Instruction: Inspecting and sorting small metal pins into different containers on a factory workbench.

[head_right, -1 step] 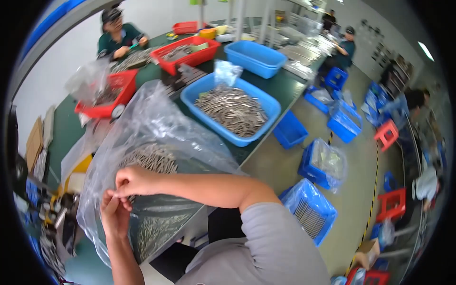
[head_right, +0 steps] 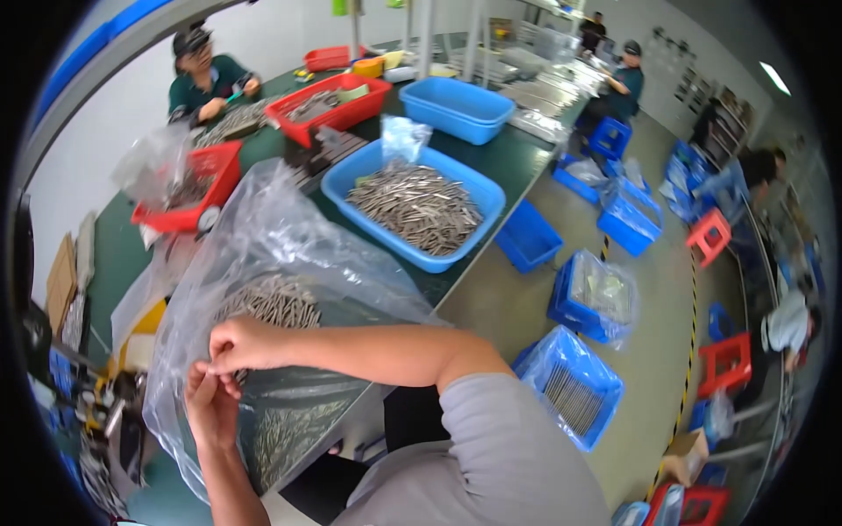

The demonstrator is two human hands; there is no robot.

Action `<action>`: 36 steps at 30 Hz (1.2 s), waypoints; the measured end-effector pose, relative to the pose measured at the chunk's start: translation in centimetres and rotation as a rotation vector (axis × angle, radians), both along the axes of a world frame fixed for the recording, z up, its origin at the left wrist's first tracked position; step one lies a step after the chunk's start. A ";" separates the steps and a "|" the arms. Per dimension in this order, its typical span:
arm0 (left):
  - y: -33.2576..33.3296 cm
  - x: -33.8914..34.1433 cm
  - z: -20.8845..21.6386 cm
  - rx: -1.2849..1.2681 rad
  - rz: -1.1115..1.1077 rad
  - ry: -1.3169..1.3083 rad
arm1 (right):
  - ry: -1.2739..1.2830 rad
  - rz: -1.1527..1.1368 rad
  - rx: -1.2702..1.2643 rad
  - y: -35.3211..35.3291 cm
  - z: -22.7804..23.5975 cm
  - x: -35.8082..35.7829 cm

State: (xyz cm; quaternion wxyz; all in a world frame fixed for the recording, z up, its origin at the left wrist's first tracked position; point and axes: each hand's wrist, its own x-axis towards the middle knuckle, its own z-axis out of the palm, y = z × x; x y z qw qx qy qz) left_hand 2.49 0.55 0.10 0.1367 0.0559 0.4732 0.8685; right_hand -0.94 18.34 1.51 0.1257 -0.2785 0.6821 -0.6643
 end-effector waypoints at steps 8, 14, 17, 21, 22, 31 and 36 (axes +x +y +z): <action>1.0 -1.2 -0.8 0.064 -0.029 0.002 | 0.267 -0.352 0.034 1.3 -1.0 -0.9; 0.7 -1.6 -0.8 0.055 -0.041 0.053 | -0.662 -0.142 -0.579 2.9 -0.6 -2.7; 0.7 -1.7 -0.9 0.056 -0.048 0.036 | -0.631 -0.023 -0.475 3.2 -0.5 -2.8; 0.6 -1.7 -0.8 0.053 -0.019 0.023 | 0.018 -0.192 0.299 2.9 0.0 -0.9; 0.6 -1.6 -0.7 0.049 -0.010 0.022 | 0.322 -0.242 0.559 2.9 0.1 -0.4; -0.4 -1.0 -0.2 0.056 0.073 -0.014 | 0.779 -0.174 0.884 1.0 -2.1 -0.2; 0.8 -1.8 -0.1 0.081 0.061 -0.051 | 0.652 -0.050 0.954 2.4 -0.7 -0.3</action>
